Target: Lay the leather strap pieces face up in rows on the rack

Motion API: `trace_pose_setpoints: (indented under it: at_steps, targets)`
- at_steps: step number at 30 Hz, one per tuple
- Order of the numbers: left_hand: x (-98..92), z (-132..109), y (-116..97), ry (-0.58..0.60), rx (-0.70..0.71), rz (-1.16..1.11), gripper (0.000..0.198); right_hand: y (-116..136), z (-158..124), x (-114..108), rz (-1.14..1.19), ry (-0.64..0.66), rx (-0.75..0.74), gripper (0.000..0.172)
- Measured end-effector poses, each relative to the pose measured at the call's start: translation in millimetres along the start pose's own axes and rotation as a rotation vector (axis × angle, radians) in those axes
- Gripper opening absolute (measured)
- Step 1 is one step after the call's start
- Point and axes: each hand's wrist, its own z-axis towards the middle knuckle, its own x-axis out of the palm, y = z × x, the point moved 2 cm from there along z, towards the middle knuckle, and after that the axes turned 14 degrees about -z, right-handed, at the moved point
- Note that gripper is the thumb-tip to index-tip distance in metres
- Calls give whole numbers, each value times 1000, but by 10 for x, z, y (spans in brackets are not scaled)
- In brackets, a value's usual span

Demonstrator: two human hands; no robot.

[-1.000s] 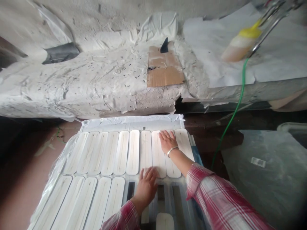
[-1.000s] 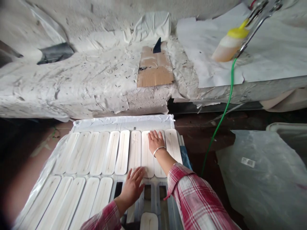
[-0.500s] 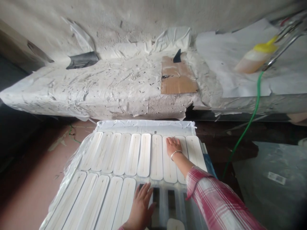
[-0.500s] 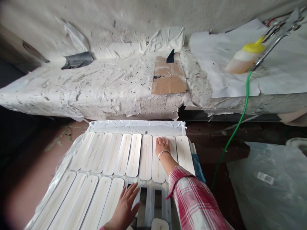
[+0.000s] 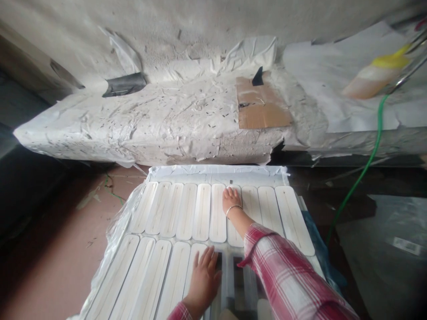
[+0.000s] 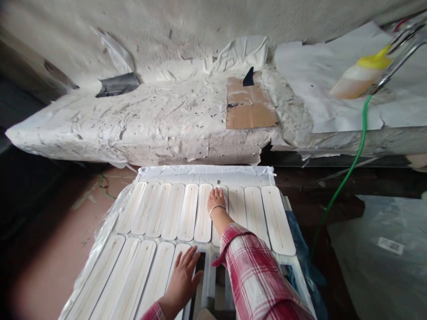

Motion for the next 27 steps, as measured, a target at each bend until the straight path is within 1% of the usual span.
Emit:
trace_pose_setpoints:
  at_steps: [2, 4, 9, 12, 16, 19, 21, 22, 24, 25, 26, 27]
  targets:
    - [-44, 6, 65, 38, -42, -36, 47, 95, -53, 52, -24, 6, -10, 55]
    - [-97, -30, 117, 70, -78, -73, 47, 181, -199, 140, -32, 21, -35, 55]
    - [-224, -132, 173, 105, -130, -147, 45, 417, -752, 400, -3, 44, -60, 56]
    - [-289, -158, 179, 109, -132, -185, 44, 575, -1062, 494, 44, 85, -45, 55]
    - [-406, -231, 194, 63, -153, -227, 40, 800, -1496, 524, 116, 119, -43, 54]
    - [-492, -352, 221, 32, -160, -245, 39, 906, -1809, 468, 185, 153, -56, 53]
    - [-536, -465, 235, 6, -159, -251, 38, 872, -1999, 403, 251, 182, -50, 54]
    - [-552, -530, 233, -8, -155, -256, 38, 812, -2101, 369, 286, 171, -33, 57]
    - [-566, -680, 194, -26, -145, -282, 37, 616, -2354, 332, 351, 103, 43, 62]
    - [-560, -764, 154, -22, -145, -307, 38, 497, -2519, 341, 378, 68, 102, 61]
    - [-544, -855, 99, -8, -152, -339, 38, 384, -2713, 375, 402, 60, 153, 57]
    - [-516, -951, 30, 18, -169, -379, 39, 293, -2931, 432, 423, 81, 181, 51]
